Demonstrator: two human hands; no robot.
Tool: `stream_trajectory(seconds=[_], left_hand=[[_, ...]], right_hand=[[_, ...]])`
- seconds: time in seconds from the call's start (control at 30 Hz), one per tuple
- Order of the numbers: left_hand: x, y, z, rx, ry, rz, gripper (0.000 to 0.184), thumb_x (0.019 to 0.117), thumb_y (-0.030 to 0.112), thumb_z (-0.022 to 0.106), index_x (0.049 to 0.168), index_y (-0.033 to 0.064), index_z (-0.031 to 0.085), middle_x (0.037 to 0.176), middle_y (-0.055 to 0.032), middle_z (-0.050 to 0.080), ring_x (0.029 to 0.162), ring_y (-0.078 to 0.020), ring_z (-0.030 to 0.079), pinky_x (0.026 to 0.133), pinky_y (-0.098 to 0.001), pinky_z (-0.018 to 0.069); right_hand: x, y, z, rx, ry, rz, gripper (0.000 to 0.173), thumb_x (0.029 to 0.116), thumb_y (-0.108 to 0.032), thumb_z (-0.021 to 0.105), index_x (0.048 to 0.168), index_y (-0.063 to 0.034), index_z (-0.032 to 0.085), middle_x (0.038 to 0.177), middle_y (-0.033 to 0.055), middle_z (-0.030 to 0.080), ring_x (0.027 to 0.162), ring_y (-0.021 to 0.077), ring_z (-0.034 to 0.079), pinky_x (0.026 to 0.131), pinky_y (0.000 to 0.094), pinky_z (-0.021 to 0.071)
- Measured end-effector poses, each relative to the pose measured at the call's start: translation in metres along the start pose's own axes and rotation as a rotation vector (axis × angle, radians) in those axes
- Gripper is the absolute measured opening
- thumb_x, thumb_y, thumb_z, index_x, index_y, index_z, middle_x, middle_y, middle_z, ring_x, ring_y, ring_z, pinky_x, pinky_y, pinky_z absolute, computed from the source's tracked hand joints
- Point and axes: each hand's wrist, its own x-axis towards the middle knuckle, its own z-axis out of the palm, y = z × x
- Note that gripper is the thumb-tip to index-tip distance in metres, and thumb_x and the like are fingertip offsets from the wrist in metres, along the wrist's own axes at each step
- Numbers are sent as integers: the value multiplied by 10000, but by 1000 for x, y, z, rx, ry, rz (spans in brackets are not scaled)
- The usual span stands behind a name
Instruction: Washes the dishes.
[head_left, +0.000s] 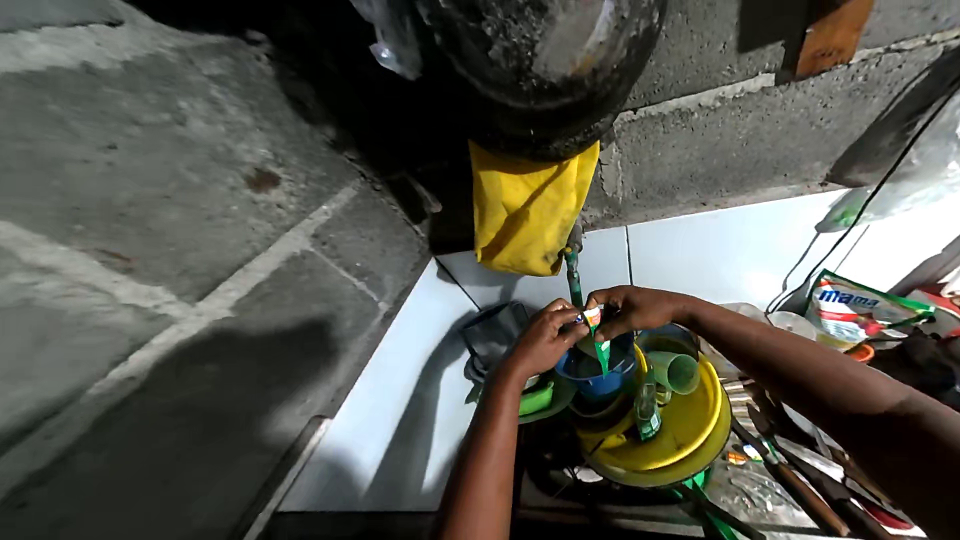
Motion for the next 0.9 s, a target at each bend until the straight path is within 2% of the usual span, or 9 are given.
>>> stream_trajectory(seconds=[0.17,0.27,0.43,0.57,0.63,0.7,0.77,0.83,0.9], left_hand=[[5,-32,10,137,-123,-22,330,1041,242,556,1165,-20,713,1242,-205,619,1171,-282,592,1048,-424,460],[10,-43,12,199,-179,-57,328,1042,235,554,1157,-28,714,1257,-226,612,1204,-321,577,1072,-459,437],[23,-38,16,280,-213,-112,329,1055,226,536,1208,-17,696,1275,-229,593,1190,-319,581,1070,-429,443],[27,-30,15,285,-187,-120,325,1058,228,533,1201,-10,703,1239,-252,600,1152,-336,589,1048,-441,448],[29,-30,17,301,-191,-130,326,1060,243,534,1199,5,709,1239,-245,603,1159,-333,586,1051,-442,446],[30,-27,17,331,-191,-143,327,1063,245,529,1191,5,710,1259,-240,613,1196,-339,582,1071,-451,437],[30,-23,16,361,-201,-164,318,1063,208,513,1209,3,707,1278,-233,635,1254,-351,573,1104,-478,419],[29,-25,17,393,-208,-152,303,1059,173,501,1233,29,703,1276,-205,655,1273,-344,573,1108,-485,420],[29,-29,20,408,-175,-125,294,1057,191,515,1231,57,710,1278,-187,653,1254,-327,586,1093,-471,439]], right_hand=[[12,36,16,-153,0,-2,360,970,-98,691,1281,48,584,1193,181,650,988,177,672,918,341,557],[20,45,25,-215,16,30,338,988,-71,653,1301,44,595,1301,200,608,1089,228,657,989,365,528],[19,53,17,-331,56,-26,297,1003,-74,615,1276,38,644,1305,212,637,1150,267,649,1035,392,503],[11,19,-5,-330,288,0,281,1015,-56,593,1282,4,658,1180,189,701,931,272,709,863,455,579],[21,-1,-15,-404,462,13,306,1052,-231,587,1258,-10,639,1032,162,720,780,268,718,729,473,611],[36,-33,-21,-529,530,176,541,1028,-521,564,1195,-14,649,949,168,714,825,334,713,760,557,578],[52,-67,-18,-685,484,398,689,998,-667,479,1157,-19,650,1004,206,703,980,402,697,829,623,539],[61,-91,-12,-749,438,550,674,1037,-623,429,1184,-3,652,1124,241,689,1107,427,667,884,640,515],[66,-101,-9,-770,410,640,611,1063,-561,433,1178,-6,661,1176,231,681,1144,406,658,883,617,519]])
